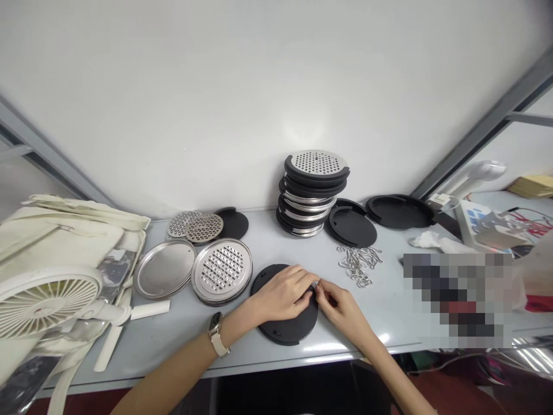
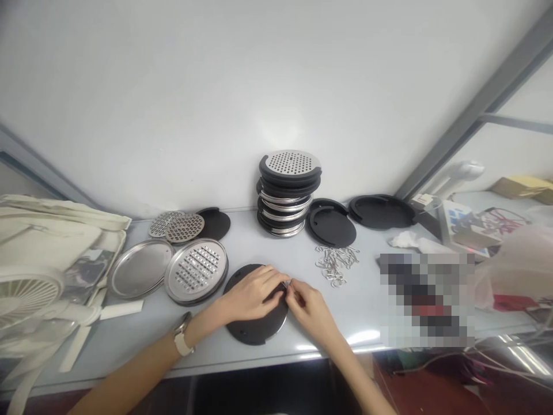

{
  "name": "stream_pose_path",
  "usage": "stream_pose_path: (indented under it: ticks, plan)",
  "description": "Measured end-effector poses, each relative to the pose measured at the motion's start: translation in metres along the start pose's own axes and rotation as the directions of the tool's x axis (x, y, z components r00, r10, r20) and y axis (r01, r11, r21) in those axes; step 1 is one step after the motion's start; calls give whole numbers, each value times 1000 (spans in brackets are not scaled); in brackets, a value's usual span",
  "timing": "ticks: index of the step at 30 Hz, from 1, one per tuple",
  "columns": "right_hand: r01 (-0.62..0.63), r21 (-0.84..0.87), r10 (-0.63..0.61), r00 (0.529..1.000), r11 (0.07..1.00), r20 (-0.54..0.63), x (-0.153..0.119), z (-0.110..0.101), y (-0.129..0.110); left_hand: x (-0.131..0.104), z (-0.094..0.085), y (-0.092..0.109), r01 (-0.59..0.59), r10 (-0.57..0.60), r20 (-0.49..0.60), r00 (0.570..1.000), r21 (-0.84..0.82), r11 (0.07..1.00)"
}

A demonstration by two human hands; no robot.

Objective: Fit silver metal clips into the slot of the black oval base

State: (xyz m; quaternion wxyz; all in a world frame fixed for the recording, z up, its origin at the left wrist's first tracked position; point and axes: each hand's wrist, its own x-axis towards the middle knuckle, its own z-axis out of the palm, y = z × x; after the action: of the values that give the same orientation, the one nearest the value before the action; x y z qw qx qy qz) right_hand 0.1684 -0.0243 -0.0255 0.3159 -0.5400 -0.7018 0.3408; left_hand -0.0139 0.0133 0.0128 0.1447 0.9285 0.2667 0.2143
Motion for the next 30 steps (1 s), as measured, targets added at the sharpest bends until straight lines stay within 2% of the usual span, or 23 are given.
stream_pose_path:
  ticks: [14, 30]
  plan:
    - [2, 33, -1, 1000, 999, -10, 1, -1, -2, 1, -1, 1, -5, 5, 5, 1000, 13, 1000]
    - [19, -31, -19, 1000, 999, -17, 2, -2, -5, 0, 0, 1, 24, -24, -15, 1000, 9, 1000]
